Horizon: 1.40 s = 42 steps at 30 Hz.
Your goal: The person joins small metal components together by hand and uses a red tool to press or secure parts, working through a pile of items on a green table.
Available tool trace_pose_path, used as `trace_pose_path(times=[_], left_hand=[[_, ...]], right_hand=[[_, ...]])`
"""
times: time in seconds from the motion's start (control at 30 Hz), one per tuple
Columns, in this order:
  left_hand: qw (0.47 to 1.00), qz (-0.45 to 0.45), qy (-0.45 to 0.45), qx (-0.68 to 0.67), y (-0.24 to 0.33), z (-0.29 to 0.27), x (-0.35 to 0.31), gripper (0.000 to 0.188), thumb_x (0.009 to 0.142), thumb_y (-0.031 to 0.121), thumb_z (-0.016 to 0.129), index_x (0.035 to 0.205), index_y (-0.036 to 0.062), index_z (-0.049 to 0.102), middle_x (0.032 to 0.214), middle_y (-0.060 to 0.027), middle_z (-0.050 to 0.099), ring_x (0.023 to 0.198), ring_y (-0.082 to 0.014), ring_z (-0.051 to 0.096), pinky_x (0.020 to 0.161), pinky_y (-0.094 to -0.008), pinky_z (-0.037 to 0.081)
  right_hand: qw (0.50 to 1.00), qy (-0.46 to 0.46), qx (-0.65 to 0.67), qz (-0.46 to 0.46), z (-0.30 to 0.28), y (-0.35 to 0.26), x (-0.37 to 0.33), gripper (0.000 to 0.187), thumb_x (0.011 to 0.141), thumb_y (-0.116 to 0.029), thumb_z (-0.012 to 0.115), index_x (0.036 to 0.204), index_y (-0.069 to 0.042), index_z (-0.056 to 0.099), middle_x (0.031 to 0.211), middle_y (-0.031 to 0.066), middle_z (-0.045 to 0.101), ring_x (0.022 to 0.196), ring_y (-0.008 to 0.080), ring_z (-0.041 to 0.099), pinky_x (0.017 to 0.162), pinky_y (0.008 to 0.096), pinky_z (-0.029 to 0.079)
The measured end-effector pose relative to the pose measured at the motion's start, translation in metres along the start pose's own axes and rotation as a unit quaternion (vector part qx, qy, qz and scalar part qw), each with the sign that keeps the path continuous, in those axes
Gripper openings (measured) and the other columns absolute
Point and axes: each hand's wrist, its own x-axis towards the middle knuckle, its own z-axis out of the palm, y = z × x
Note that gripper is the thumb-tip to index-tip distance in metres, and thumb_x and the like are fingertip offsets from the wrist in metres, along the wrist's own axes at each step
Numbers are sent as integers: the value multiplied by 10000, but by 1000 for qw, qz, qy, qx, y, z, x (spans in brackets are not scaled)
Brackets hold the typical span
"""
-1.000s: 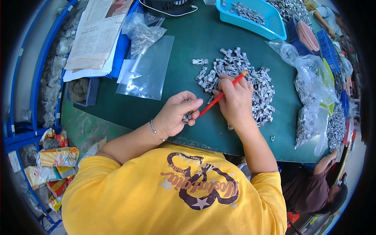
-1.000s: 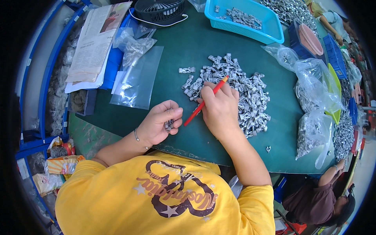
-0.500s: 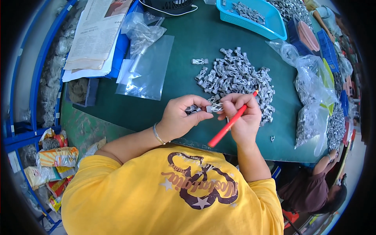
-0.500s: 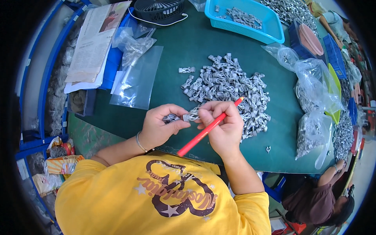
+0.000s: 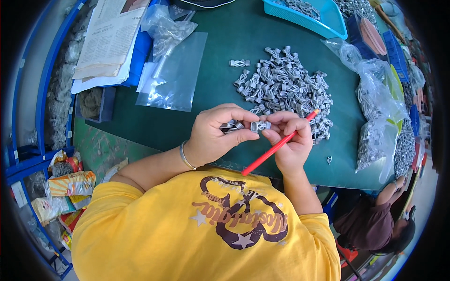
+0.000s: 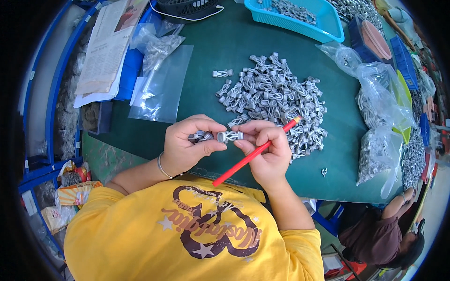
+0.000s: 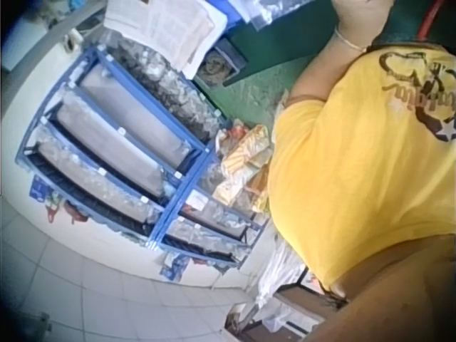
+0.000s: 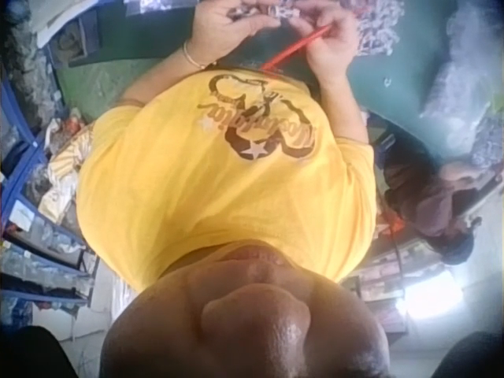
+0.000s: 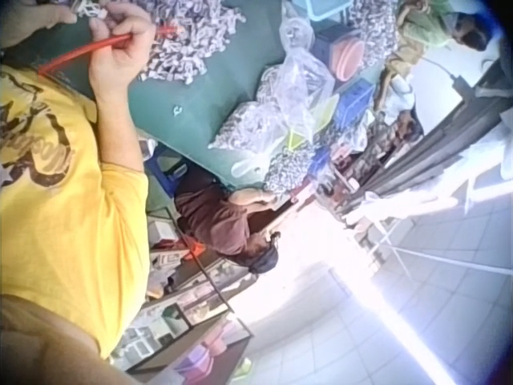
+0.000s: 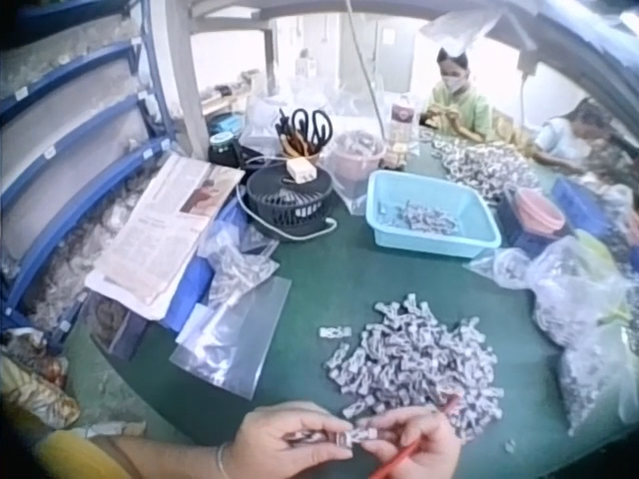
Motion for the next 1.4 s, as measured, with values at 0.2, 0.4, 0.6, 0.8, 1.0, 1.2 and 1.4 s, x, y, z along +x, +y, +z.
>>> trace_pose_path(times=[0.2,0.4,0.6,0.8,1.0,1.2,1.4], left_hand=[[987,-121,-14,-106,-5,-4,2,197,797,26,636,994,18,634,814,-38,619,542,-80,538,479,-177,398],[805,-309,-13,-507,-25,-7,0,266,889,131,530,1136,32,532,983,-95,619,871,-214,637,595,-281,539],[811,-335,97,-469,-23,-23,2,78,896,199,528,888,123,512,759,6,486,611,-96,470,469,-202,369],[855,-316,100,-400,-17,-21,6,131,889,163,535,971,63,553,736,-14,514,574,-87,479,439,-202,356],[976,-199,39,-84,-18,-16,-2,295,754,8,677,1033,20,581,748,-15,567,544,-48,494,433,-169,366],[990,-140,-14,-31,-9,-13,-2,216,740,14,696,944,13,625,793,-19,588,569,-45,524,478,-159,401],[999,-5,-13,29,-11,-12,-3,214,723,-23,696,923,-6,622,804,-53,595,614,-71,548,531,-174,430]], right_hand=[[969,13,-151,-197,5,-1,0,418,666,107,707,817,-38,346,944,202,560,865,316,632,689,359,560],[924,-89,-240,-284,12,-11,17,254,726,92,651,724,-25,426,887,208,626,797,312,643,651,341,528],[859,-147,-468,-148,-10,-4,30,262,591,154,569,770,-26,505,831,117,633,709,282,605,609,332,486],[794,-257,-532,-142,3,4,34,232,593,75,578,775,-42,495,909,102,616,789,286,577,683,360,470],[991,-56,-122,3,-4,0,22,260,745,138,604,755,-39,414,969,156,597,794,140,601,685,256,501],[998,-13,32,54,-7,-2,12,263,758,135,596,784,-39,401,990,183,580,812,159,607,732,255,514],[989,7,52,135,-6,-6,8,240,788,114,570,779,-45,391,970,185,582,805,174,615,706,264,531]])
